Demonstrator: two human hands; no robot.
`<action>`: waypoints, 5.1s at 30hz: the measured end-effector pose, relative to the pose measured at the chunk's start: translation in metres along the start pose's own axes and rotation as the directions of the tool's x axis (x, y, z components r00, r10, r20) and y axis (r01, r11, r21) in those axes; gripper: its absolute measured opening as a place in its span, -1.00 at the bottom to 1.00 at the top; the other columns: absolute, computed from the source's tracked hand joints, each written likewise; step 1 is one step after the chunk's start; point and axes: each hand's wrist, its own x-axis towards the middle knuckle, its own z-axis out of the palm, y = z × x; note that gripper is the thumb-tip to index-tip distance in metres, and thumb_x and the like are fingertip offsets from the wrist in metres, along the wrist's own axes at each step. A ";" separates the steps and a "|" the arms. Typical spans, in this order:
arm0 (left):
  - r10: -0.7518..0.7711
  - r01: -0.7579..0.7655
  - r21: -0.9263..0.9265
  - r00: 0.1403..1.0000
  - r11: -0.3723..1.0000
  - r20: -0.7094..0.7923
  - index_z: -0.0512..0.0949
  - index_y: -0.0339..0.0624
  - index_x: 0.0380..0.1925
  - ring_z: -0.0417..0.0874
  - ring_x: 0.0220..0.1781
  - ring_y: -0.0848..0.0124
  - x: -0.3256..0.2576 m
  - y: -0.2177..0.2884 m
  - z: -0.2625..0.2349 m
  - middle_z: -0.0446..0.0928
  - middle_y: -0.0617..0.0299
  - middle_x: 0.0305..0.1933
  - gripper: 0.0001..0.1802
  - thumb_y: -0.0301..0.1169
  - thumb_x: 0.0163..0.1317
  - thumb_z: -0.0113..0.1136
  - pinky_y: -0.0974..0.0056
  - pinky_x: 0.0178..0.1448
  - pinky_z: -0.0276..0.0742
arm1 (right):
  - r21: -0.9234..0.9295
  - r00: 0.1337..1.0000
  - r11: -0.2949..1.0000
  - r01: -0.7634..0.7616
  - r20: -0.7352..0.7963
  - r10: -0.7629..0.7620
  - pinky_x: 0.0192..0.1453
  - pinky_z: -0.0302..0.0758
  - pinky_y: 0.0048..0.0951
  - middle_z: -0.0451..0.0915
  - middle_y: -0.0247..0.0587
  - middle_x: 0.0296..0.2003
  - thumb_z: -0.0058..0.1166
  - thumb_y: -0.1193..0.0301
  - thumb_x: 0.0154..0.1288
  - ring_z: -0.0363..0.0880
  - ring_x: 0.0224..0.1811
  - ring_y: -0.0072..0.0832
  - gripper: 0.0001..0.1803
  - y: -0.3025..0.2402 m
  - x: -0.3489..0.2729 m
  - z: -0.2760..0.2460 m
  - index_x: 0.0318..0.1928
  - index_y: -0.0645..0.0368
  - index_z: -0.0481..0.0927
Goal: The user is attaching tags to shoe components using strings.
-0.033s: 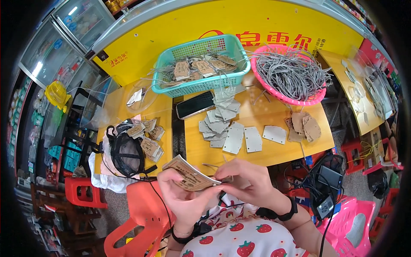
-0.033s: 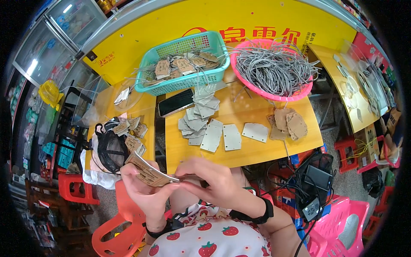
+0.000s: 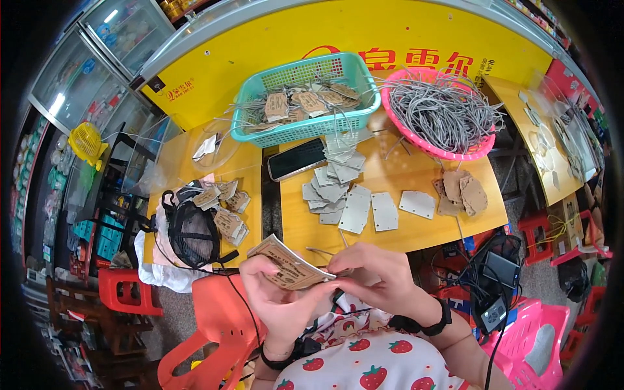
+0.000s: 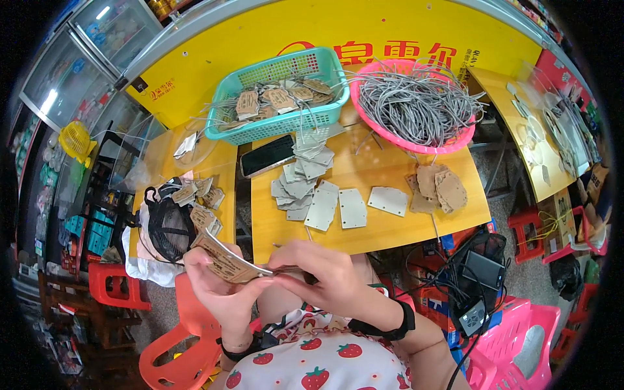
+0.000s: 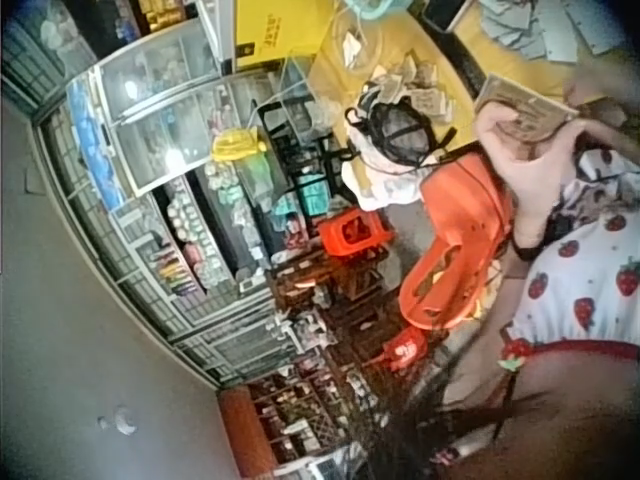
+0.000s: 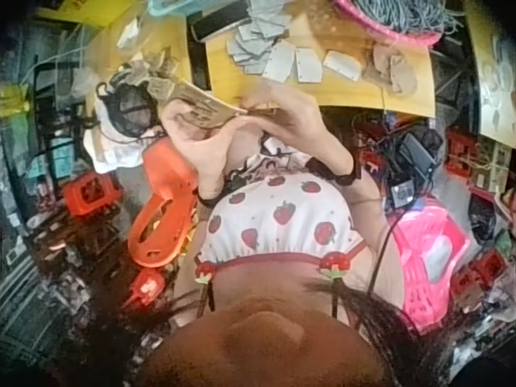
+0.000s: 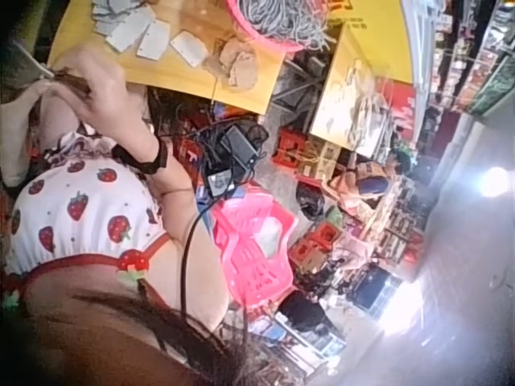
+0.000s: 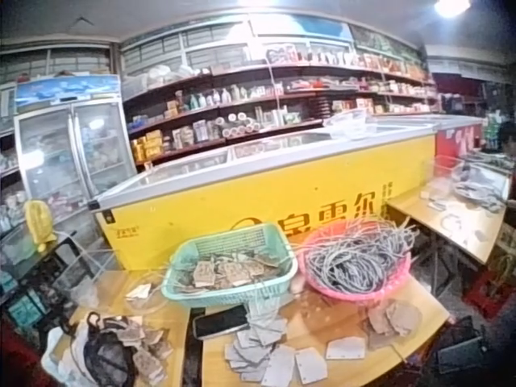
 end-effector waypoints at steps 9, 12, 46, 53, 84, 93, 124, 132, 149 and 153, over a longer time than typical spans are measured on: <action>-0.233 0.237 -0.082 0.971 0.968 0.056 0.18 -0.16 -0.12 0.57 -0.09 0.43 0.010 0.001 -0.007 0.35 0.19 -0.11 -0.32 -0.72 -0.14 0.45 0.34 -0.05 0.60 | -0.249 0.997 0.967 0.057 -0.029 -0.066 -0.27 0.52 -0.42 0.62 -0.20 -0.29 0.27 0.60 0.02 0.60 -0.29 -0.30 -0.77 0.005 -0.006 -0.013 -0.24 0.23 0.63; -0.350 0.365 -0.092 0.926 0.927 0.143 0.21 -0.17 -0.13 0.58 -0.12 0.43 0.014 -0.001 -0.015 0.38 0.20 -0.14 -0.32 -0.78 -0.19 0.41 0.35 -0.10 0.65 | -0.353 0.997 0.933 0.070 0.036 -0.062 -0.25 0.52 -0.42 0.63 -0.23 -0.30 0.28 0.58 -0.01 0.60 -0.29 -0.30 -0.78 0.004 -0.007 -0.029 -0.26 0.19 0.65; -0.263 0.263 0.115 0.965 0.958 -0.014 0.27 -0.16 -0.11 0.48 -0.06 0.51 0.032 -0.009 -0.070 0.33 0.27 -0.07 -0.40 -0.77 -0.11 0.35 0.40 0.01 0.52 | -0.265 0.900 0.892 -0.367 -0.345 0.268 -0.13 0.46 -0.51 0.61 -0.24 -0.39 0.23 0.71 0.00 0.58 -0.27 -0.46 -0.82 0.018 -0.041 -0.110 -0.32 0.29 0.64; -0.265 0.244 0.175 0.958 0.954 0.110 0.22 -0.14 -0.04 0.46 -0.02 0.48 0.029 -0.010 -0.054 0.31 0.25 -0.04 -0.34 -0.77 -0.09 0.34 0.36 0.07 0.51 | -0.027 0.811 0.974 -0.225 -0.560 0.172 0.05 0.44 -0.39 0.54 -0.22 -0.30 0.14 0.76 0.06 0.59 -0.17 -0.37 -0.83 0.018 -0.048 -0.111 -0.31 0.31 0.58; -0.056 0.135 -0.135 0.880 0.982 0.472 0.15 -0.12 0.04 0.54 -0.02 0.34 0.000 -0.017 0.005 0.35 0.00 0.00 -0.21 -0.74 -0.13 0.43 0.28 -0.04 0.57 | -0.184 0.977 0.966 -0.181 -0.147 0.155 -0.20 0.58 -0.47 0.63 -0.16 -0.23 0.18 0.66 0.09 0.65 -0.27 -0.40 -0.75 -0.013 -0.017 -0.033 -0.18 0.22 0.64; -0.108 0.276 -0.271 0.857 0.922 0.504 0.10 -0.09 0.07 0.55 0.01 0.35 -0.003 -0.020 0.004 0.32 0.02 0.06 -0.16 -0.76 -0.12 0.41 0.29 0.00 0.60 | -0.290 0.995 0.954 -0.072 -0.082 0.050 -0.29 0.48 -0.41 0.56 -0.24 -0.32 0.31 0.57 -0.02 0.56 -0.32 -0.33 -0.77 -0.013 -0.014 -0.028 -0.27 0.16 0.64; -0.164 0.331 -0.257 0.845 0.908 0.509 0.09 -0.09 0.11 0.54 0.04 0.36 -0.007 -0.019 0.005 0.33 0.05 0.08 -0.11 -0.67 -0.14 0.48 0.28 0.05 0.56 | 0.106 0.973 0.982 -0.154 -0.157 0.169 -0.33 0.54 -0.55 0.63 -0.18 -0.34 0.24 0.64 0.04 0.63 -0.35 -0.51 -0.84 -0.006 -0.024 -0.015 -0.31 0.27 0.61; -0.121 0.243 -0.198 0.867 0.950 0.484 0.09 -0.11 0.11 0.52 0.05 0.34 -0.010 -0.023 0.003 0.33 0.00 0.06 -0.15 -0.68 -0.10 0.45 0.26 0.07 0.55 | 0.004 0.974 0.979 -0.204 -0.096 0.203 -0.29 0.57 -0.53 0.66 -0.16 -0.32 0.21 0.66 0.11 0.64 -0.34 -0.53 -0.81 -0.016 -0.022 -0.020 -0.21 0.30 0.63; -0.370 0.197 0.326 0.666 0.925 0.648 0.21 -0.17 0.11 0.41 0.16 0.37 0.005 -0.018 -0.018 0.33 0.13 0.10 -0.29 -0.61 -0.01 0.40 0.27 0.25 0.36 | 0.207 0.656 0.971 -0.120 -0.718 0.234 -0.31 0.52 -0.53 0.55 -0.22 -0.46 -0.10 0.43 0.45 0.57 -0.44 -0.54 -0.86 0.001 -0.019 -0.124 -0.07 0.22 0.40; -0.350 0.128 0.359 0.658 0.924 0.666 0.22 -0.17 0.09 0.42 0.16 0.39 0.004 -0.019 -0.019 0.36 0.15 0.10 -0.30 -0.59 -0.01 0.41 0.27 0.25 0.37 | 0.187 0.663 0.982 0.033 -0.739 0.119 -0.17 0.51 -0.52 0.59 -0.15 -0.36 -0.12 0.44 0.46 0.60 -0.33 -0.52 -0.84 0.008 -0.016 -0.124 -0.04 0.24 0.36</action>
